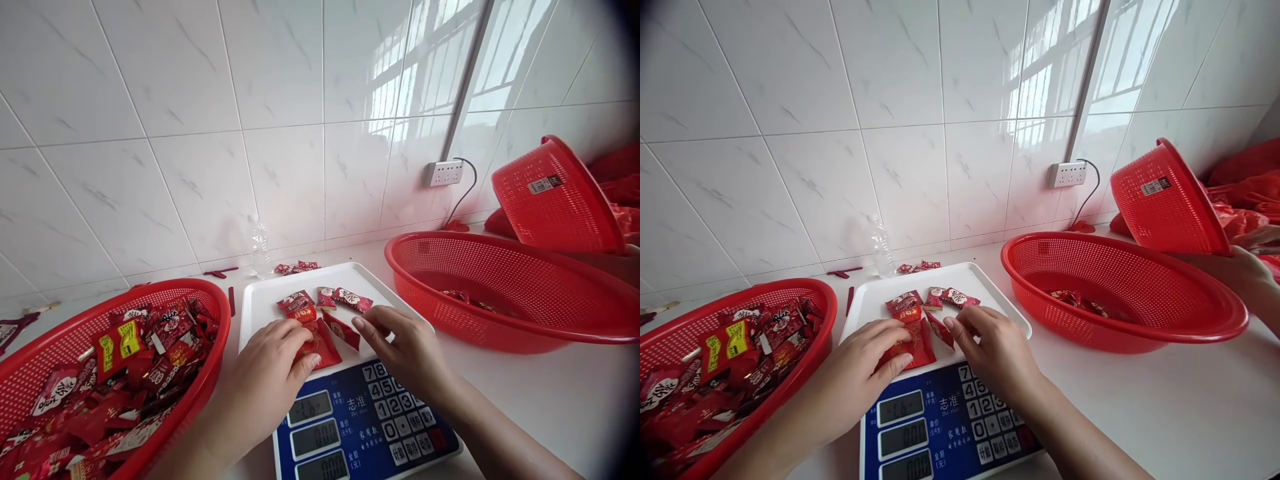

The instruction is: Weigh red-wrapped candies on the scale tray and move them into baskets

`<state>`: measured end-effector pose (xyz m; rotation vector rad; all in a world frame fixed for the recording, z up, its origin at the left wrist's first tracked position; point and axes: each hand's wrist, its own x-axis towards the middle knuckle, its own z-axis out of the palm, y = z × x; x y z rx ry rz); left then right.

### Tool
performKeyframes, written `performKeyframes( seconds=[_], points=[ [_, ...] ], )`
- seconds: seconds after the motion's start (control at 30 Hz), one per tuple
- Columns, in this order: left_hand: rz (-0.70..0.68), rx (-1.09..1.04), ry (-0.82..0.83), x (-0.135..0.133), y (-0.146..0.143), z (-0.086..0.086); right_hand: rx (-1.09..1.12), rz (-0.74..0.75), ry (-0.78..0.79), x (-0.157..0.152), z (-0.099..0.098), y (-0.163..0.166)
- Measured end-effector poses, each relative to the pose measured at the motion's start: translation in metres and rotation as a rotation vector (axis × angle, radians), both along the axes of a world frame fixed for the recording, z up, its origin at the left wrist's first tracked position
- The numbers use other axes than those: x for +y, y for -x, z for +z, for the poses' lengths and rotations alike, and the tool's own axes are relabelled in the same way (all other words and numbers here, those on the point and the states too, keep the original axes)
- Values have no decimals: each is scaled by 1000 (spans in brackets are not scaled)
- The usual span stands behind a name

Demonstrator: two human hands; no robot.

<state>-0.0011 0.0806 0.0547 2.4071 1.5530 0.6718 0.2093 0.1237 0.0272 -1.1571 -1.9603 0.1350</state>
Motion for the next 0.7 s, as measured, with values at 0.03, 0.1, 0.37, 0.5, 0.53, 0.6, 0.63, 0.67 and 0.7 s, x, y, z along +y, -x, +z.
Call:
performKeyframes(
  seconds=[0.03, 0.1, 0.37, 0.5, 0.53, 0.6, 0.63, 0.67, 0.7],
  points=[
    [-7, -11, 18, 0, 0, 0, 1, -28, -17, 2, 0, -1],
    [-12, -28, 24, 0, 0, -2, -15, -81, -54, 5, -1, -3],
    [9, 37, -27, 1, -3, -3, -305, -44, 155, 14, 5, -4],
    [3, 60, -36, -2, -4, -2, -285, 11, 200, 7, 16, 4],
    [2, 58, -40, -2, -4, -2, -244, 20, 177, 2, 18, 5],
    [-4, 50, -44, -3, -2, -2, -120, 80, 117, -12, 21, 3],
    [-5, 49, -40, -2, -1, -2, -52, 130, 79, -21, 21, 0],
    [1, 51, -31, -2, 0, -2, -2, 193, 56, -32, 20, -4],
    [15, 55, -17, -1, 2, -1, 22, 233, 14, -42, 18, -9]
  ],
)
